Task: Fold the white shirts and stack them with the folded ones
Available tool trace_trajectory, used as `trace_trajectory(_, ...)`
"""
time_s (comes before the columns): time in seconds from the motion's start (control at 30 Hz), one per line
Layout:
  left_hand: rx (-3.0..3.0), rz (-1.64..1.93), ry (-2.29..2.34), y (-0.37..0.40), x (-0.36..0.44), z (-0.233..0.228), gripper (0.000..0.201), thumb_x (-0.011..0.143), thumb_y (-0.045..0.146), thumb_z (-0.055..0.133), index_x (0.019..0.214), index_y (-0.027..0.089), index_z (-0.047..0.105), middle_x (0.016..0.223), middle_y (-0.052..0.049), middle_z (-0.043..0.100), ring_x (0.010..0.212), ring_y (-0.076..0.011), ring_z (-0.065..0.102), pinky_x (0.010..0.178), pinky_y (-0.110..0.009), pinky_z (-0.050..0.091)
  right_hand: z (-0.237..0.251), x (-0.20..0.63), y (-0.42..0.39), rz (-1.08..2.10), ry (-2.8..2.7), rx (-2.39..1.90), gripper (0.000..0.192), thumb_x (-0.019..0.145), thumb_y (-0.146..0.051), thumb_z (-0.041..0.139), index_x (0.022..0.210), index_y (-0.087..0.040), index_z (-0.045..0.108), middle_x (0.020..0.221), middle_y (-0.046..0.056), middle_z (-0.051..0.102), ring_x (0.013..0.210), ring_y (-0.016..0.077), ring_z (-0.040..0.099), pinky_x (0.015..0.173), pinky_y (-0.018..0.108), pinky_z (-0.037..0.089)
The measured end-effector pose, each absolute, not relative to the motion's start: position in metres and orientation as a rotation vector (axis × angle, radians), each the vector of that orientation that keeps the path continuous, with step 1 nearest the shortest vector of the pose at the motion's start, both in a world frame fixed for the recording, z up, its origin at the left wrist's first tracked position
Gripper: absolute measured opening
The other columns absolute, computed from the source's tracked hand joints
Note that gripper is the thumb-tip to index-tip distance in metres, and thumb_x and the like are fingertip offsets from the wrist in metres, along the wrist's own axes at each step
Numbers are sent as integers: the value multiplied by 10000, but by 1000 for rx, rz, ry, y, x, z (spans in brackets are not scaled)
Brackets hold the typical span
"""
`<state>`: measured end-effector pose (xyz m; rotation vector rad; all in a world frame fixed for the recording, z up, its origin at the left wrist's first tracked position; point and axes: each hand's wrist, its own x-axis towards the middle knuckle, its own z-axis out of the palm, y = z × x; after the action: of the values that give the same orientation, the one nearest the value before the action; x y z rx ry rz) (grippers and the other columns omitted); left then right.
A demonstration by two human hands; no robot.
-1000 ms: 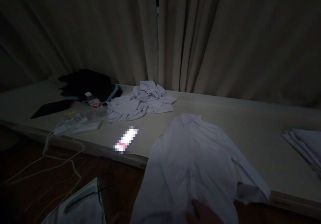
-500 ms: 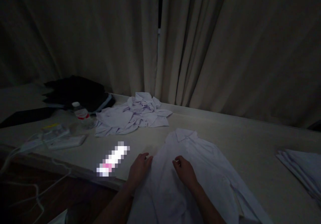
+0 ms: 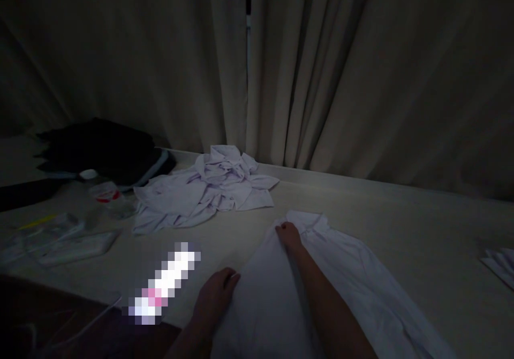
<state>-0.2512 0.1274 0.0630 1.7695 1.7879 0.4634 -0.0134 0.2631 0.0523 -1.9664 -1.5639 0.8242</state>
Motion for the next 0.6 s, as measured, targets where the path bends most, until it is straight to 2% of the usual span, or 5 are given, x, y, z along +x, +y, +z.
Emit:
trace_trajectory(0.13, 1771, 421, 1861, 129, -263, 57, 365, 884, 427, 345, 933, 218, 640, 880, -63, 679, 850, -184, 601, 752, -292, 388, 52, -14, 279, 931, -1507, -1861, 198, 763, -323, 527, 780, -150, 622, 677, 9, 611, 636, 135, 557, 588, 240, 410)
trace_trajectory(0.3, 1907, 482, 1872, 133, -267, 52, 363, 894, 382, 347, 902, 207, 665, 917, -62, 684, 888, -196, 588, 812, -316, 380, 48, -30, 291, 1024, -1407, -1770, 249, 776, -321, 516, 896, -134, 627, 717, 23, 639, 582, 113, 544, 535, 221, 410)
trace_trajectory(0.6, 2033, 381, 2033, 141, -266, 60, 399, 910, 332, 296, 873, 161, 655, 889, -104, 672, 883, -216, 585, 794, -336, 381, 42, -33, 285, 980, -1388, -1781, 362, 828, -338, 497, 1109, -120, 561, 854, 74, 672, 697, 130, 605, 636, 243, 458)
